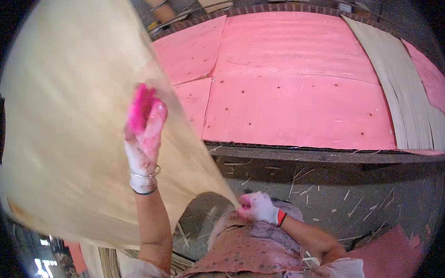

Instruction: The person lays and aligns sheets of pink and natural-colored wood veneer onto a long curved workbench, using their hands to press them down.

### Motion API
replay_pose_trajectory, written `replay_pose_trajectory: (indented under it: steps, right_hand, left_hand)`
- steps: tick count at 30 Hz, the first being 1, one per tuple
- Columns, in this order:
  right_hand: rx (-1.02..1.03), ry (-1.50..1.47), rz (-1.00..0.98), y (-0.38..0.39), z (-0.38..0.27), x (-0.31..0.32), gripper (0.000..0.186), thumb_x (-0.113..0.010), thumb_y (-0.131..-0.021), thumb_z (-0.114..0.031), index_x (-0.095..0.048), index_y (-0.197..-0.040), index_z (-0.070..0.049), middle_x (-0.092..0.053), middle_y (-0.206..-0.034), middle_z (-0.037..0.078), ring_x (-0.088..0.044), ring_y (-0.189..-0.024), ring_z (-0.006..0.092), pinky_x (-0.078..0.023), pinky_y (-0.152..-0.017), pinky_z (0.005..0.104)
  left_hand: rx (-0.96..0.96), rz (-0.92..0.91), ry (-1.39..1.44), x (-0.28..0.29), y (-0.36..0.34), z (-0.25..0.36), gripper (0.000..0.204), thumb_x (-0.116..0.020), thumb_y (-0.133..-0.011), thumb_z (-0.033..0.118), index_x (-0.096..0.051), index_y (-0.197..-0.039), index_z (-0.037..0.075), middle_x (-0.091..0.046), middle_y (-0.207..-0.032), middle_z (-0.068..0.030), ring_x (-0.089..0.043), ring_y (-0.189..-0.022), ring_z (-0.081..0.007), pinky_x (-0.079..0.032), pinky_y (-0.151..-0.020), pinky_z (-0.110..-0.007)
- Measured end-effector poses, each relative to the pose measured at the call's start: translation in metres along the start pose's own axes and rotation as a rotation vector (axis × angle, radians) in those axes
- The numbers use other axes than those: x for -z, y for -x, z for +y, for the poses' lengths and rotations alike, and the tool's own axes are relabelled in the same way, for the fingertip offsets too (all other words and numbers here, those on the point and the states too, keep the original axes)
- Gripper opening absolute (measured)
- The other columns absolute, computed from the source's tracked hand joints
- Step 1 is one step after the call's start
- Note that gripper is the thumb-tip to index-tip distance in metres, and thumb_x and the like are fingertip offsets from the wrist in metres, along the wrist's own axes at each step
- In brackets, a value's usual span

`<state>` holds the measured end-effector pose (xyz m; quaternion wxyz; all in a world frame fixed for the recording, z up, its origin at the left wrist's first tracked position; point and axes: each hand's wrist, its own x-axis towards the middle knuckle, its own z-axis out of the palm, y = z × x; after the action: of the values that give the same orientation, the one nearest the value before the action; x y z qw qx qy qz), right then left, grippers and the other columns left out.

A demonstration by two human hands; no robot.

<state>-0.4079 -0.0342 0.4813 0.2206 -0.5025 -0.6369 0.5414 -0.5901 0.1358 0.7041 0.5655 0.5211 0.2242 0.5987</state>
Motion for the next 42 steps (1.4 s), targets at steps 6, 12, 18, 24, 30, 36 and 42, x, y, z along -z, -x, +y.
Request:
replay_pose_trajectory:
  steps: [6,12,18,24,30,36,42]
  right_hand:
    - [0.019,-0.058,0.721,-0.063,-0.011,0.029,0.021,-0.068,-0.074,-0.021,-0.056,-0.07,-0.003,-0.042,-0.054,0.007,-0.04,-0.049,0.0119,-0.037,-0.047,0.0312]
    - [-0.309,0.304,0.884,-0.136,0.033,0.058,0.035,-0.061,-0.075,-0.03,-0.065,-0.103,-0.01,-0.067,-0.089,0.016,-0.065,-0.084,0.0341,-0.052,-0.074,0.045]
    - [-0.495,0.374,0.84,-0.156,0.093,0.033,0.046,-0.064,-0.075,-0.031,-0.059,-0.112,-0.004,-0.067,-0.105,0.013,-0.064,-0.096,0.0305,-0.05,-0.082,0.0411]
    - [-0.665,0.161,0.529,-0.162,0.119,-0.01,0.073,-0.068,-0.07,-0.039,-0.048,-0.13,-0.003,-0.057,-0.129,0.016,-0.06,-0.108,0.0335,-0.048,-0.092,0.0387]
    - [-0.752,-0.293,0.526,-0.162,0.092,-0.007,0.076,-0.07,-0.068,-0.033,-0.045,-0.136,-0.009,-0.067,-0.104,0.009,-0.065,-0.071,0.0181,-0.052,-0.067,0.0317]
    - [-0.508,-0.372,0.679,-0.147,0.026,0.025,0.026,-0.066,-0.079,-0.02,-0.064,-0.097,-0.001,-0.063,-0.068,0.003,-0.059,-0.057,0.0105,-0.047,-0.053,0.0245]
    - [-0.106,-0.088,1.224,-0.069,-0.031,0.102,0.016,-0.064,-0.083,-0.016,-0.062,-0.079,0.0,-0.061,-0.066,0.0,-0.053,-0.057,0.008,-0.043,-0.052,0.0248]
  left_hand:
    - [0.404,0.042,-0.406,0.097,0.043,-0.075,0.086,-0.064,-0.082,0.055,-0.035,-0.142,-0.001,-0.043,-0.142,-0.0133,-0.043,-0.129,-0.0271,-0.036,-0.107,-0.037]
    - [0.785,-0.132,-1.069,0.237,0.143,-0.16,0.05,-0.071,-0.084,0.032,-0.058,-0.12,0.0,-0.066,-0.108,-0.0089,-0.061,-0.096,-0.0181,-0.048,-0.081,-0.03]
    - [1.131,0.137,-0.525,0.32,0.208,-0.163,0.058,-0.069,-0.086,0.029,-0.049,-0.13,-0.002,-0.063,-0.102,-0.0045,-0.057,-0.079,-0.0101,-0.048,-0.067,-0.025]
    - [1.184,0.237,-0.512,0.359,0.226,-0.154,0.058,-0.07,-0.085,0.029,-0.05,-0.13,-0.001,-0.063,-0.097,-0.0026,-0.055,-0.077,-0.0083,-0.046,-0.064,-0.024]
    - [1.176,0.184,-0.553,0.369,0.21,-0.177,0.058,-0.069,-0.086,0.029,-0.049,-0.132,0.002,-0.063,-0.102,-0.0009,-0.054,-0.082,-0.0081,-0.045,-0.067,-0.023]
    - [1.099,0.406,-0.04,0.354,0.166,-0.206,0.035,-0.059,-0.089,0.046,-0.059,-0.103,0.013,-0.065,-0.091,-0.0015,-0.06,-0.075,-0.0166,-0.046,-0.059,-0.03]
    - [1.197,0.763,0.27,0.39,0.13,-0.219,0.065,-0.038,-0.08,0.074,-0.059,-0.1,0.016,-0.06,-0.079,-0.0023,-0.052,-0.059,-0.0219,-0.039,-0.048,-0.038]
